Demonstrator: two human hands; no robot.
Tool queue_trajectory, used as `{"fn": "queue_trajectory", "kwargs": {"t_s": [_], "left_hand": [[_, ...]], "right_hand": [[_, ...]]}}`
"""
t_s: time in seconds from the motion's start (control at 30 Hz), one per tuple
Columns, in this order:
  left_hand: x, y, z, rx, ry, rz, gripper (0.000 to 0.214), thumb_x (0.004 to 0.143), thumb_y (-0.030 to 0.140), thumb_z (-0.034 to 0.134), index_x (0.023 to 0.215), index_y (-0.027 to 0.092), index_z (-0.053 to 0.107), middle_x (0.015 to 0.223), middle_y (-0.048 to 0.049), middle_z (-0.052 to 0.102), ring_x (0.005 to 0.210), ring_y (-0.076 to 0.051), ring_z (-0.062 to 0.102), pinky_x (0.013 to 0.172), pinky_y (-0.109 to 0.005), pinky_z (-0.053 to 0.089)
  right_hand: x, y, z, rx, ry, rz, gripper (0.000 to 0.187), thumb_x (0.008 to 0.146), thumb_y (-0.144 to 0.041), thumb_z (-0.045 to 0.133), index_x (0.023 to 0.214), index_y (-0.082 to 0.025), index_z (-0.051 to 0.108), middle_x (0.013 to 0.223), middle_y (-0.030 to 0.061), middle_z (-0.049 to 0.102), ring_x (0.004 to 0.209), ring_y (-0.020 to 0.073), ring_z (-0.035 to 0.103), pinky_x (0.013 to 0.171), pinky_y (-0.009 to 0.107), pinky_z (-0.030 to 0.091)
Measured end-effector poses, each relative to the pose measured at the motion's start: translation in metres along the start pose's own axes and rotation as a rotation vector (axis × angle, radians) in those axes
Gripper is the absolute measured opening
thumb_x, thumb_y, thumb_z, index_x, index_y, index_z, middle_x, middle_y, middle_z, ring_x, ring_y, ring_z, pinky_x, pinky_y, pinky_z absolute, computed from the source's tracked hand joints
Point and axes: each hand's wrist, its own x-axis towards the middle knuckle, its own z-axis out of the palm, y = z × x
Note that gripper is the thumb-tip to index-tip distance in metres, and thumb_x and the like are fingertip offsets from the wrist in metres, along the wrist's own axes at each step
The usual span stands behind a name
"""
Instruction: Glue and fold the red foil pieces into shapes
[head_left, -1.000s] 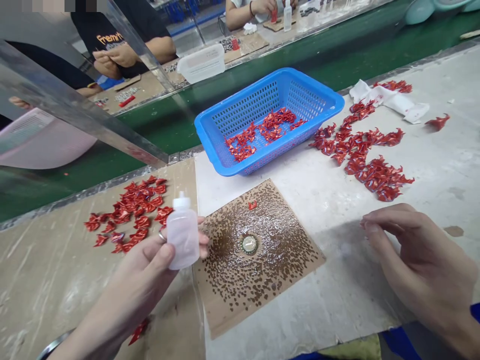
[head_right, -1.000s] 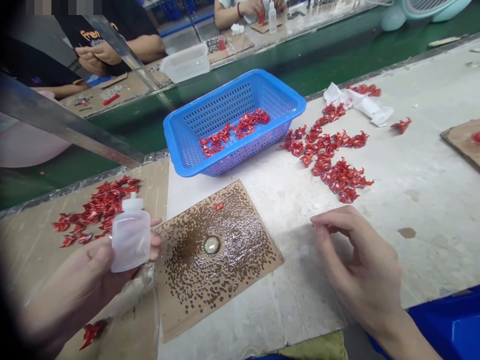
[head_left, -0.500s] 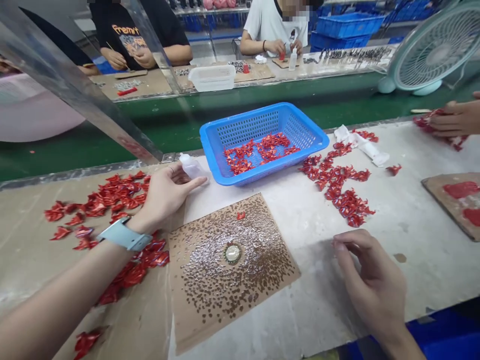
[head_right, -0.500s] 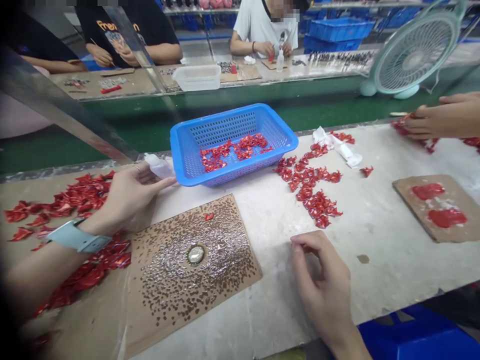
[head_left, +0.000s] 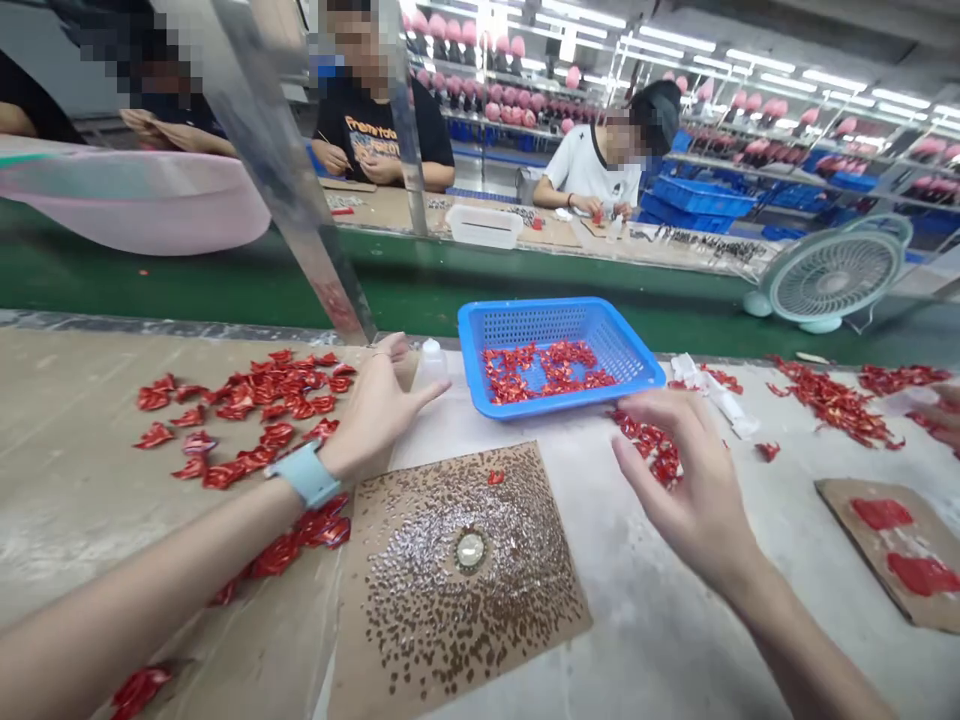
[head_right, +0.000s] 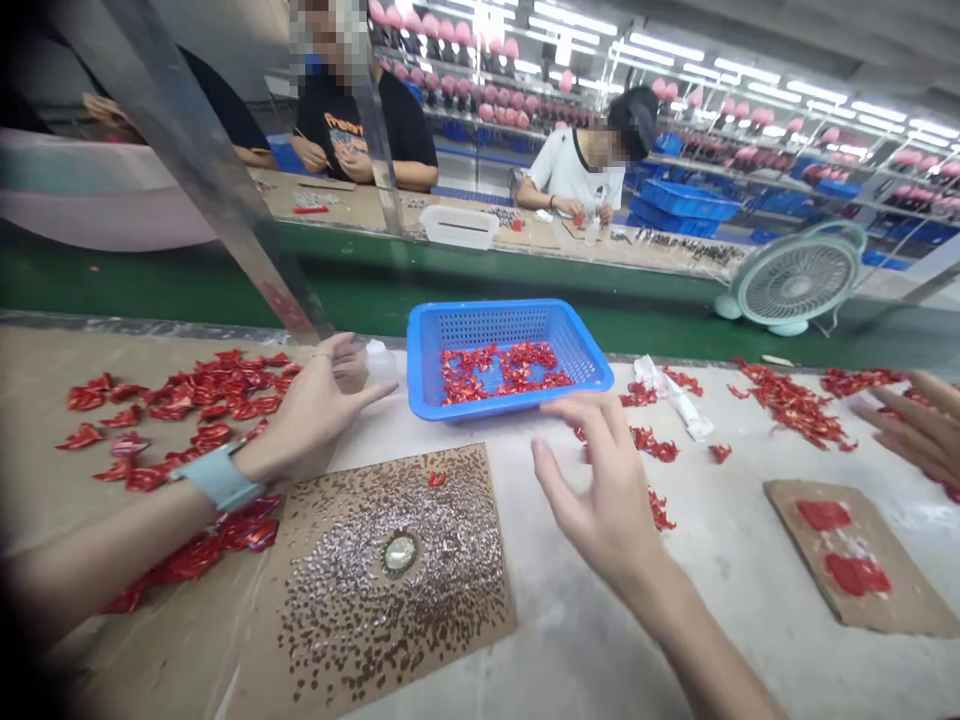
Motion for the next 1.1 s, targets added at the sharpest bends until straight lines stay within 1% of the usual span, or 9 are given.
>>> {"fn": "queue_trajectory", "kwargs": {"t_s": [0.07,0.13,0.23,0.3,0.4,0.57,0.7,0.8,1.1], "left_hand": [[-0.02,0.011,-0.015,-0.075,0.109,-0.008,0.073,0.093,0.042,0.08,0.155,0.015,0.052,0.167,-0.022,0.054,0.158,-0.037,0.054,0.138,-0.062,0.04],[-0.047,0.019,-0.03,-0.156,0.141,0.001,0.069,0.095,0.051,0.069,0.154,0.019,0.052,0.167,-0.0176,0.056,0.16,-0.034,0.051,0.14,-0.059,0.037],[-0.086,0.026,-0.032,-0.293,0.032,-0.09,0.067,0.088,0.067,0.071,0.138,0.023,0.062,0.145,-0.014,0.071,0.132,-0.033,0.071,0.123,-0.059,0.058],[-0.097,0.028,-0.019,-0.406,-0.1,-0.193,0.067,0.089,0.069,0.07,0.136,0.022,0.065,0.141,-0.0165,0.075,0.118,-0.032,0.078,0.103,-0.052,0.069],[-0.086,0.038,0.011,-0.547,-0.295,-0.358,0.065,0.096,0.056,0.079,0.147,0.02,0.062,0.155,-0.0216,0.068,0.095,-0.024,0.081,0.076,-0.039,0.072],[-0.043,0.063,0.038,-0.646,-0.496,-0.544,0.048,0.109,0.049,0.072,0.146,0.019,0.065,0.13,-0.0101,0.075,0.103,-0.021,0.077,0.087,-0.04,0.07],[-0.03,0.075,0.038,-0.559,-0.543,-0.6,0.045,0.108,0.047,0.074,0.143,0.018,0.066,0.132,-0.0107,0.074,0.109,-0.023,0.077,0.093,-0.044,0.07],[-0.021,0.088,0.032,-0.449,-0.545,-0.565,0.046,0.108,0.045,0.074,0.144,0.019,0.065,0.135,-0.0112,0.074,0.111,-0.024,0.077,0.096,-0.045,0.069],[0.048,0.141,-0.012,0.026,-0.43,-0.164,0.048,0.106,0.042,0.076,0.148,0.02,0.064,0.143,-0.0125,0.072,0.122,-0.028,0.075,0.106,-0.052,0.067]], "right_hand": [[0.056,0.016,0.016,-0.023,-0.138,-0.015,0.029,0.111,-0.038,0.066,0.137,-0.025,0.07,0.135,0.0116,0.07,0.13,0.0291,0.07,0.114,0.054,0.06],[0.103,0.035,0.04,-0.078,-0.315,0.009,0.032,0.109,-0.04,0.073,0.136,-0.024,0.075,0.139,0.011,0.073,0.132,0.0291,0.071,0.119,0.055,0.057],[0.147,0.058,0.077,-0.212,-0.526,0.116,0.04,0.108,-0.043,0.079,0.14,-0.021,0.073,0.146,0.0118,0.074,0.127,0.0302,0.074,0.109,0.056,0.063],[0.156,0.066,0.094,-0.289,-0.621,0.174,0.043,0.109,-0.043,0.078,0.145,-0.021,0.071,0.149,0.0123,0.072,0.126,0.0303,0.075,0.106,0.055,0.065],[0.152,0.069,0.103,-0.33,-0.736,0.175,0.044,0.109,-0.043,0.078,0.147,-0.021,0.07,0.149,0.0125,0.072,0.126,0.0303,0.075,0.105,0.055,0.066],[0.141,0.068,0.085,-0.198,-0.887,0.069,0.038,0.11,-0.043,0.076,0.141,-0.021,0.073,0.145,0.0116,0.074,0.123,0.0282,0.076,0.105,0.052,0.066],[0.142,0.077,0.068,-0.081,-0.878,0.058,0.038,0.11,-0.042,0.076,0.142,-0.022,0.073,0.148,0.012,0.073,0.126,0.0291,0.075,0.107,0.054,0.065],[0.143,0.086,0.06,-0.037,-0.822,0.085,0.039,0.11,-0.042,0.077,0.142,-0.022,0.073,0.147,0.012,0.073,0.126,0.0292,0.075,0.106,0.054,0.065],[0.163,0.09,0.051,0.014,-0.578,0.087,0.041,0.11,-0.042,0.076,0.146,-0.023,0.071,0.152,0.0126,0.071,0.129,0.0302,0.074,0.109,0.055,0.064]]}}
